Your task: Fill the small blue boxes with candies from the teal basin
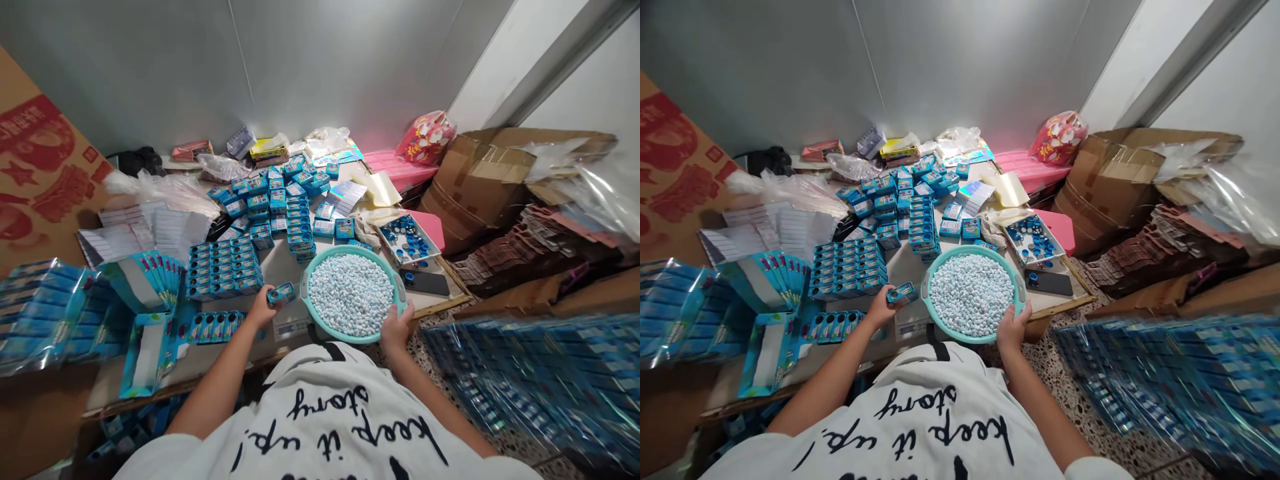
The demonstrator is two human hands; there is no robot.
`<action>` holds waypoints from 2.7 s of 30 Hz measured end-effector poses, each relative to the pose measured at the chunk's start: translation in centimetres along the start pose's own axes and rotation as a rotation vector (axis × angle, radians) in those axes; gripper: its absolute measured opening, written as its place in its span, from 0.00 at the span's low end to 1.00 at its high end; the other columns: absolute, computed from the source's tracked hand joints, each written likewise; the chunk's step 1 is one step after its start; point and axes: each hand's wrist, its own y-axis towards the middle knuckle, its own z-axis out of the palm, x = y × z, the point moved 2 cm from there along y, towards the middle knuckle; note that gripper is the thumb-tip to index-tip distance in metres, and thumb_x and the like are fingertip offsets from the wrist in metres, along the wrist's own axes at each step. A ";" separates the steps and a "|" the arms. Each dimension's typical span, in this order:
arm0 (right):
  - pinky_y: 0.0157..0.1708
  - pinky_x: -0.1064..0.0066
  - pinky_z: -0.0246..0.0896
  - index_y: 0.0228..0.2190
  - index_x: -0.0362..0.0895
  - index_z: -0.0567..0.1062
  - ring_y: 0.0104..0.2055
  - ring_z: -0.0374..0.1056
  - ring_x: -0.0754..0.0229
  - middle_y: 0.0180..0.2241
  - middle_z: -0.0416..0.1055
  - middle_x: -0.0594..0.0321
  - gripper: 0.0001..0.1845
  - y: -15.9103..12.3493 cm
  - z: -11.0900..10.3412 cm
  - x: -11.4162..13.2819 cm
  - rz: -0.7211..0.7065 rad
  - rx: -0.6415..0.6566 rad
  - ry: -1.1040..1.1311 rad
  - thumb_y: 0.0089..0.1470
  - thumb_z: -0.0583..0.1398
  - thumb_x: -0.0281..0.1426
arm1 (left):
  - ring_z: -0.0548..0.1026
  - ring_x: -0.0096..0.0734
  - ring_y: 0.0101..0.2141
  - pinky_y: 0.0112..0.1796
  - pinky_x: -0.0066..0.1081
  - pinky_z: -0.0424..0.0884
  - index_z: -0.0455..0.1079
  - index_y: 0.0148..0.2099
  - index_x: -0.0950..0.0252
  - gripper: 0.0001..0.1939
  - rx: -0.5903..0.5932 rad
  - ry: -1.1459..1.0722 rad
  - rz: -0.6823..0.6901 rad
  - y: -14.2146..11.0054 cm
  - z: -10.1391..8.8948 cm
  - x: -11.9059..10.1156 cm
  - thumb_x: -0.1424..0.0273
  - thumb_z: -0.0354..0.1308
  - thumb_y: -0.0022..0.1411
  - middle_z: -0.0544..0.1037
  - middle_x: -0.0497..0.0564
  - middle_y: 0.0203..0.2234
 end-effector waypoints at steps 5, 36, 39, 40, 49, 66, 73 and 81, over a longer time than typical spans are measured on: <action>0.60 0.50 0.50 0.63 0.42 0.56 0.63 0.56 0.43 0.62 0.58 0.45 0.36 -0.2 0.0 -0.3 0.002 -0.079 -0.002 0.59 0.49 0.47 | 0.74 0.47 0.48 0.49 0.45 0.70 0.63 0.54 0.60 0.42 -0.030 -0.010 -0.014 -0.5 0.5 0.5 0.61 0.75 0.36 0.75 0.54 0.46; 0.61 0.52 0.51 0.62 0.40 0.58 0.62 0.57 0.44 0.61 0.59 0.45 0.37 -0.2 0.1 0.0 -0.009 -0.090 -0.017 0.56 0.52 0.46 | 0.75 0.45 0.47 0.48 0.43 0.71 0.71 0.53 0.64 0.26 -0.127 0.093 0.034 -1.3 1.2 -0.3 0.66 0.66 0.51 0.77 0.58 0.45; 0.59 0.52 0.52 0.61 0.39 0.58 0.61 0.58 0.43 0.60 0.60 0.44 0.38 -0.1 0.2 0.1 -0.006 -0.101 -0.007 0.55 0.53 0.47 | 0.73 0.43 0.47 0.49 0.42 0.69 0.72 0.54 0.60 0.21 -0.154 0.370 0.336 -0.6 1.4 -4.0 0.70 0.59 0.57 0.76 0.56 0.44; 0.59 0.51 0.52 0.61 0.39 0.59 0.60 0.58 0.43 0.60 0.61 0.43 0.38 -0.1 0.2 0.0 -0.005 -0.103 -0.005 0.55 0.53 0.47 | 0.72 0.44 0.48 0.50 0.43 0.67 0.71 0.56 0.58 0.22 -0.156 0.478 0.436 -0.5 1.5 -5.4 0.71 0.58 0.58 0.75 0.56 0.44; 0.60 0.52 0.51 0.61 0.40 0.58 0.61 0.59 0.45 0.61 0.60 0.44 0.38 0.1 0.4 -0.2 -0.010 -0.099 0.035 0.55 0.53 0.47 | 0.69 0.41 0.49 0.50 0.41 0.59 0.68 0.59 0.46 0.24 0.063 0.843 0.841 2.1 5.2 -11.4 0.76 0.50 0.66 0.77 0.49 0.47; 0.61 0.50 0.48 0.62 0.37 0.56 0.64 0.54 0.41 0.62 0.57 0.41 0.39 0.1 0.6 -0.5 -0.010 -0.099 0.103 0.57 0.51 0.49 | 0.63 0.44 0.52 0.53 0.44 0.58 0.68 0.59 0.50 0.25 0.113 0.963 0.575 2.6 6.0 -12.0 0.77 0.50 0.64 0.73 0.52 0.51; 0.60 0.49 0.51 0.62 0.37 0.57 0.62 0.56 0.41 0.62 0.57 0.40 0.39 0.3 0.7 -0.7 -0.031 -0.106 0.102 0.57 0.52 0.48 | 0.64 0.44 0.50 0.49 0.43 0.58 0.69 0.58 0.48 0.28 0.178 1.005 0.611 3.3 5.8 -13.1 0.79 0.51 0.60 0.73 0.50 0.49; 0.59 0.49 0.52 0.62 0.39 0.57 0.61 0.59 0.41 0.61 0.59 0.41 0.39 0.3 0.7 -0.9 -0.021 -0.096 0.094 0.57 0.52 0.49 | 0.64 0.45 0.53 0.52 0.43 0.56 0.67 0.59 0.49 0.25 0.179 1.027 0.652 3.1 5.8 -12.2 0.77 0.50 0.64 0.73 0.52 0.50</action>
